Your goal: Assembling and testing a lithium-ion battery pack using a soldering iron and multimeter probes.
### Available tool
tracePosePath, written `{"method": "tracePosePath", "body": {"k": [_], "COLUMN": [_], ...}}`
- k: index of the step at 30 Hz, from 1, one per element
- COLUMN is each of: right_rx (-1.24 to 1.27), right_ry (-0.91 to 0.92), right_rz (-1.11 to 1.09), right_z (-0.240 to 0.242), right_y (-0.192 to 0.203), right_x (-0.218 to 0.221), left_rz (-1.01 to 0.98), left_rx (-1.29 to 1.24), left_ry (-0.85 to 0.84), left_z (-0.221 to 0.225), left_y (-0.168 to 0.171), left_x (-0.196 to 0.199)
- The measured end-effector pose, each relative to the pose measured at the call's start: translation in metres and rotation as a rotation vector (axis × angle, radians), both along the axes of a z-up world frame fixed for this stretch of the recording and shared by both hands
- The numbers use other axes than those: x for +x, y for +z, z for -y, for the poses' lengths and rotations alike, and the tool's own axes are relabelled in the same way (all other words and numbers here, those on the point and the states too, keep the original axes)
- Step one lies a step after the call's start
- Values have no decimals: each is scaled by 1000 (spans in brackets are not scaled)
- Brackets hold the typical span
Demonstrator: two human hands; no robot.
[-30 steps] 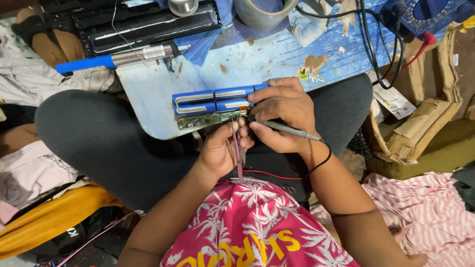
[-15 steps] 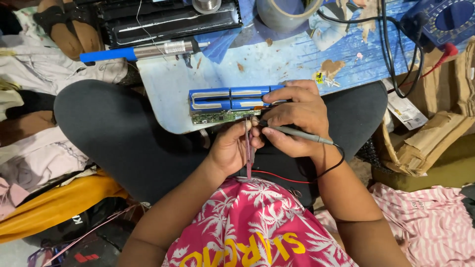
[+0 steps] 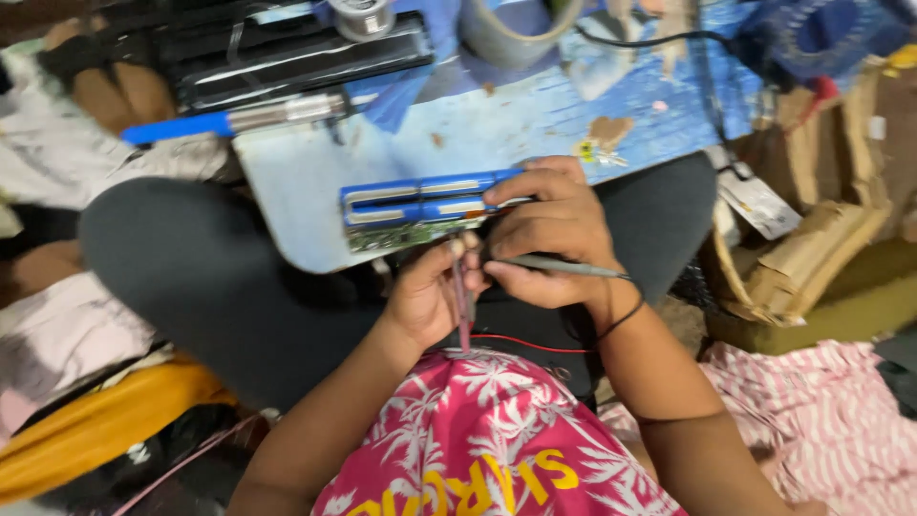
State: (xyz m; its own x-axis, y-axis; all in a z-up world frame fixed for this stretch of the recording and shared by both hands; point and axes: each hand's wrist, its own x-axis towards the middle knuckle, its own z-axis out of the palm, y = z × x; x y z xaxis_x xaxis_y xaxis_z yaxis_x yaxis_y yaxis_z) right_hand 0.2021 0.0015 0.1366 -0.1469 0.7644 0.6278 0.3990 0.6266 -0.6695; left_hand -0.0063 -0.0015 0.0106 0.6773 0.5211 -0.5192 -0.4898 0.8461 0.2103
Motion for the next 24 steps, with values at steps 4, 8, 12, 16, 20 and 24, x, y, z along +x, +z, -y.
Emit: {"method": "tracePosePath", "body": {"k": [4, 8, 12, 16, 20, 24], "right_rx": [24, 45, 45, 61, 64, 53], "right_ry": [-1, -10, -7, 0, 3, -2], "right_rz": [4, -32, -47, -49, -46, -54], "right_z": [-1, 0, 0, -1, -1, 1], "right_y": [-2, -6, -7, -7, -8, -8], "right_x": [5, 5, 5, 6, 7, 7], "left_rz": [73, 77, 105, 135, 149, 155], "left_rx": [3, 11, 10, 28, 39, 50], "left_ry": [14, 10, 19, 18, 16, 15], "left_z": [1, -1, -1, 0, 1, 1], "left_y": [-5, -1, -3, -10, -13, -18], "left_x": [1, 0, -1, -2, -1, -3]}}
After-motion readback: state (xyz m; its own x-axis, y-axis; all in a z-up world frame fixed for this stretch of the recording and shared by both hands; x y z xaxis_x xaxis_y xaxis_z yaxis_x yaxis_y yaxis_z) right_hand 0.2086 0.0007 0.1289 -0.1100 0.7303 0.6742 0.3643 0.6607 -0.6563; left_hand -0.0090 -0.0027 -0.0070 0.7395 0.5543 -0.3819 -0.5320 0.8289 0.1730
